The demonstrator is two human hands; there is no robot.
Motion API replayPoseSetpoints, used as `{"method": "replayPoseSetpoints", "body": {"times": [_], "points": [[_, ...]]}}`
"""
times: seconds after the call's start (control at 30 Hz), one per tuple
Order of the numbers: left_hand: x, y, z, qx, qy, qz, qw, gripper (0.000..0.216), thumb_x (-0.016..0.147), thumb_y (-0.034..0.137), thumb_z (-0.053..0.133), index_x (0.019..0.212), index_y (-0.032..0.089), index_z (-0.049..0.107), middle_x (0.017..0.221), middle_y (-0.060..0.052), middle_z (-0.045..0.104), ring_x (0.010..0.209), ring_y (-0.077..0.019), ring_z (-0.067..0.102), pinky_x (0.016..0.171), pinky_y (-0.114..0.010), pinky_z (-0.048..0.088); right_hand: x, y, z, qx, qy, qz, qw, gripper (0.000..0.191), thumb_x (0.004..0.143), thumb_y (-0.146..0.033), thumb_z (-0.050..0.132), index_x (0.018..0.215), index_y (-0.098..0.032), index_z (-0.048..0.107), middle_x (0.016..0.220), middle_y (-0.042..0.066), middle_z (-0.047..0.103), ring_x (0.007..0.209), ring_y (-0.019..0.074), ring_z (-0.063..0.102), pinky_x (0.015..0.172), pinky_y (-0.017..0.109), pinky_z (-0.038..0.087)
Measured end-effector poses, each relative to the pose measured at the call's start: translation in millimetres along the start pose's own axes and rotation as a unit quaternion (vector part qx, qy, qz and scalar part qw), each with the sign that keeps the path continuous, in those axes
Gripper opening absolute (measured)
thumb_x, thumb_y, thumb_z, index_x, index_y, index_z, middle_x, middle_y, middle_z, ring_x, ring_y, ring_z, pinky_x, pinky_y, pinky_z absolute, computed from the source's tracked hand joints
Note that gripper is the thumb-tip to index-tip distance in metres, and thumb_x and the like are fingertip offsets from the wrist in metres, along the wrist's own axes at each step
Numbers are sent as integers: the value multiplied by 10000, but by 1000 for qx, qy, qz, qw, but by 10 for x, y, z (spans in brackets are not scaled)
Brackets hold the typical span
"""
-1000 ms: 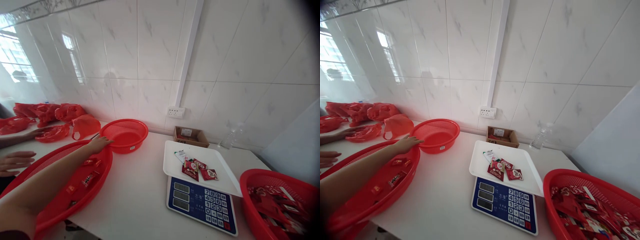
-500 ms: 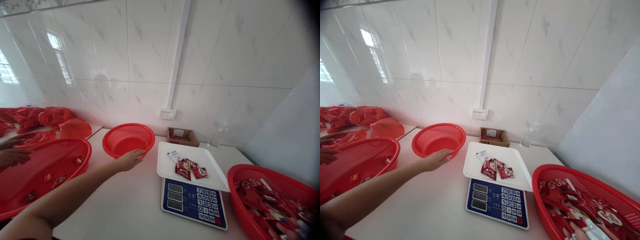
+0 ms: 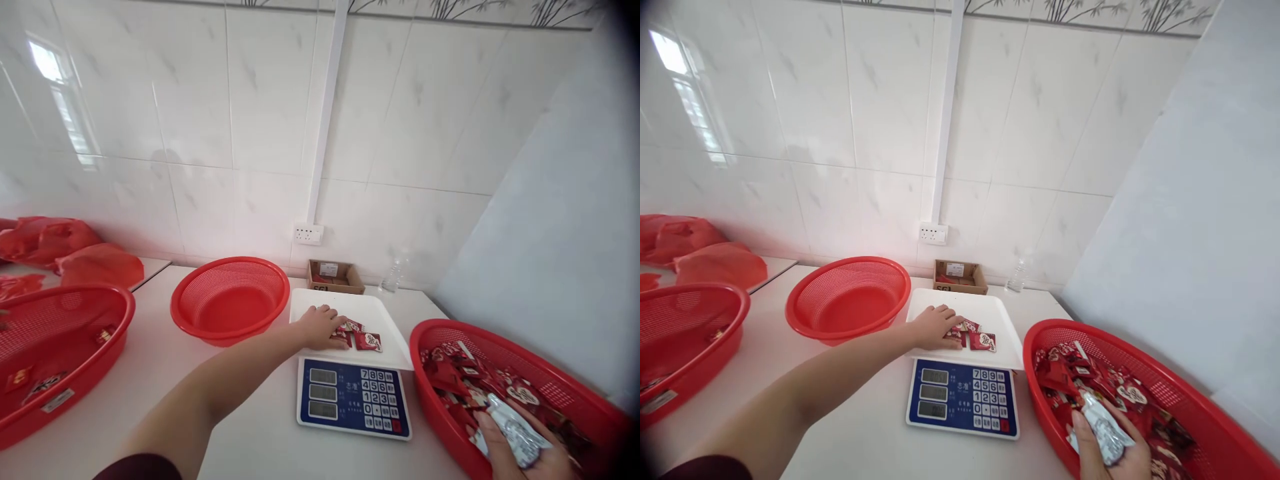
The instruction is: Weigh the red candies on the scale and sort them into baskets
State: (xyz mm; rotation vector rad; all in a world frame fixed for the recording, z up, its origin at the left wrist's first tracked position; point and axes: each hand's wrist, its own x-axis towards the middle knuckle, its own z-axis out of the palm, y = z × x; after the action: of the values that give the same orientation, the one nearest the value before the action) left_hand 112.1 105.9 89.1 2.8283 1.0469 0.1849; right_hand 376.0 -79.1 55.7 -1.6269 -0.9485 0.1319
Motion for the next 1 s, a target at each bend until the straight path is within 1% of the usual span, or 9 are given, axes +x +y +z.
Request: {"method": "replayPoseSetpoints", "body": {"times": [0.17, 0.33, 0.43, 0.6, 0.73, 0.8, 0.87, 0.93, 1.0], "points": [[43, -84, 5, 21, 37, -54, 998, 465, 869, 535, 324, 1096, 217, 577, 1027, -112, 598, 975, -276, 525, 770, -386, 425, -17, -106, -10, -15, -15, 28, 999, 619, 665, -562, 600, 1114, -143, 517, 989, 127, 594, 874, 315, 578, 791, 494, 455], [-13, -125, -36, 29, 88, -104, 990, 391, 915, 433, 281, 1030, 223, 591, 988, -80, 603, 966, -230, 532, 740, -321, 430, -32, -189, 3, -21, -13, 32, 999, 621, 657, -569, 594, 1108, -148, 522, 1021, 147, 591, 925, 331, 568, 826, 499, 438], [-109, -220, -175, 33, 118, -146, 982, 399, 928, 419, 245, 1047, 226, 573, 1010, -72, 598, 982, -216, 530, 741, -305, 428, -31, -216, -3, -22, -11, 31, 999, 623, 657, -572, 587, 1108, -146, 526, 1010, 148, 596, 906, 322, 574, 803, 477, 453], [-470, -651, -545, 45, 134, -241, 960, 427, 926, 416, 214, 1037, 208, 571, 1062, -102, 587, 1036, -260, 515, 788, -361, 419, -35, -234, -18, -32, -13, 38, 999, 663, 653, -593, 580, 1129, -136, 517, 1027, 157, 595, 918, 330, 570, 801, 484, 446], [-722, -904, -687, 49, 107, -295, 948, 437, 870, 460, 363, 1115, 151, 551, 1150, -185, 559, 1150, -381, 434, 907, -549, 320, -35, -190, -7, -27, -10, 37, 999, 646, 673, -594, 567, 1137, -147, 514, 1054, 143, 586, 944, 326, 561, 837, 498, 428], [-724, -858, -641, 43, 94, -276, 956, 523, 845, 492, 408, 1237, 151, 470, 1315, -193, 451, 1268, -394, 296, 986, -583, 210, -30, -138, 5, -22, -14, 47, 999, 648, 674, -594, 574, 1144, -152, 507, 1059, 142, 582, 949, 328, 559, 841, 501, 425], [-631, -696, -523, 26, 77, -227, 971, 590, 851, 528, 384, 1331, 185, 371, 1440, -145, 313, 1348, -333, 163, 1057, -515, 137, -25, -88, 14, -19, -22, 53, 998, 662, 671, -598, 579, 1159, -157, 496, 1057, 142, 580, 955, 334, 556, 846, 509, 419], [-472, -464, -357, 0, 52, -169, 984, 650, 844, 581, 360, 1380, 219, 297, 1489, -104, 230, 1374, -281, 100, 1086, -445, 124, -22, -66, 16, -16, -26, 53, 998, 675, 668, -604, 580, 1170, -162, 486, 1062, 143, 577, 962, 337, 552, 846, 511, 417], [-285, -219, -178, -30, 24, -117, 992, 683, 839, 626, 308, 1404, 248, 244, 1502, -80, 203, 1377, -254, 115, 1085, -412, 163, -24, -84, 9, -14, -28, 50, 998, 683, 665, -611, 574, 1168, -158, 483, 1060, 146, 577, 958, 336, 552, 843, 506, 418]]}}
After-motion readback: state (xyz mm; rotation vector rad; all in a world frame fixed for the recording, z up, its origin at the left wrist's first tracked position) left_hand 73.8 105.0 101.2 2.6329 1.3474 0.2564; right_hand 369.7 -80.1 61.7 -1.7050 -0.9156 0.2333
